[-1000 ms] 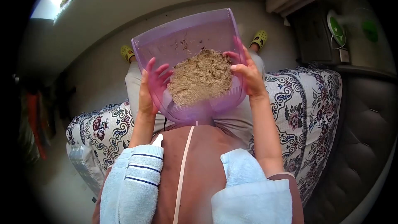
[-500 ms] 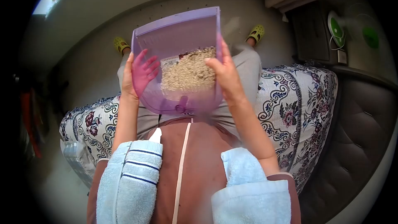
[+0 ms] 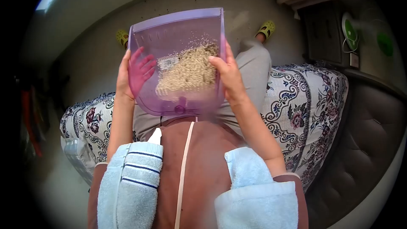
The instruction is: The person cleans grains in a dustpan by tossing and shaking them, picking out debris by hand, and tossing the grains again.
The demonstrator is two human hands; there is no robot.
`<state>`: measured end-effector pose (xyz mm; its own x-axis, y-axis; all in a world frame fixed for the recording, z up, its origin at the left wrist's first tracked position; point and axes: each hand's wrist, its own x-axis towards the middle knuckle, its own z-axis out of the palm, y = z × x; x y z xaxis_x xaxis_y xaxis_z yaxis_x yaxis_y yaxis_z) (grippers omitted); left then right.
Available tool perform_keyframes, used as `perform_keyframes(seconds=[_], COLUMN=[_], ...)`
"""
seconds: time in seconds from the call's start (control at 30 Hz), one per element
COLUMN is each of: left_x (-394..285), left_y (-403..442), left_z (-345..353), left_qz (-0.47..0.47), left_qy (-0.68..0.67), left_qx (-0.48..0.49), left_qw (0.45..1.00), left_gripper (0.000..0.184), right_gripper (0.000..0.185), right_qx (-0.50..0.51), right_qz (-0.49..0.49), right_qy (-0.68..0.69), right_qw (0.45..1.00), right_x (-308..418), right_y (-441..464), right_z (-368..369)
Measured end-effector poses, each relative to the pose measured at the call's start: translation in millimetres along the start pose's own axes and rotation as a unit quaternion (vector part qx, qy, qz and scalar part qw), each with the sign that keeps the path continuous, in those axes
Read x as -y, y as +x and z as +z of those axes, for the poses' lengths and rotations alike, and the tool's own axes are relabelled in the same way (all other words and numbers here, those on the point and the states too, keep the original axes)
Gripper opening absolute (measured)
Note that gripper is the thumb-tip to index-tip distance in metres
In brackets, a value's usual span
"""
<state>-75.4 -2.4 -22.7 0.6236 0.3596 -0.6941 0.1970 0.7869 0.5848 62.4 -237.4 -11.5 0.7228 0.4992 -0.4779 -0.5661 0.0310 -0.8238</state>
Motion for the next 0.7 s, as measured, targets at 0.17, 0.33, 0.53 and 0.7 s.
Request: perform_keyframes(seconds=[0.17, 0.33, 0.53, 0.7], left_x=[20.4, 51.3, -2.4, 38.2], left_y=[-5.4, -20.1, 8.8, -30.2], left_z=[48.5, 72.3, -0.9, 90.2], left_qz=[0.032, 0.094, 0.001, 0.131], left_qy=[0.031, 0.005, 0.008, 0.015], left_qx=[-0.05, -0.039, 0.033, -0.033], left_qw=[0.998, 0.995, 0.999, 0.991], left_gripper=[0.068, 0.068, 0.065, 0.067], right_gripper=[0.08, 0.078, 0.075, 0.079], right_qx=[0.038, 0.095, 0.024, 0.099], right_qz=[0.098, 0.045, -0.021, 0.074], right_qy=[-0.001, 0.02, -0.014, 0.016], right_qw=[0.994, 0.994, 0.999, 0.992], right_x=[22.8, 36.4, -0.5, 31.9], right_y=[26.9, 29.6, 4.2, 46.0], right_z=[-52.1, -82.6, 6.4, -83.1])
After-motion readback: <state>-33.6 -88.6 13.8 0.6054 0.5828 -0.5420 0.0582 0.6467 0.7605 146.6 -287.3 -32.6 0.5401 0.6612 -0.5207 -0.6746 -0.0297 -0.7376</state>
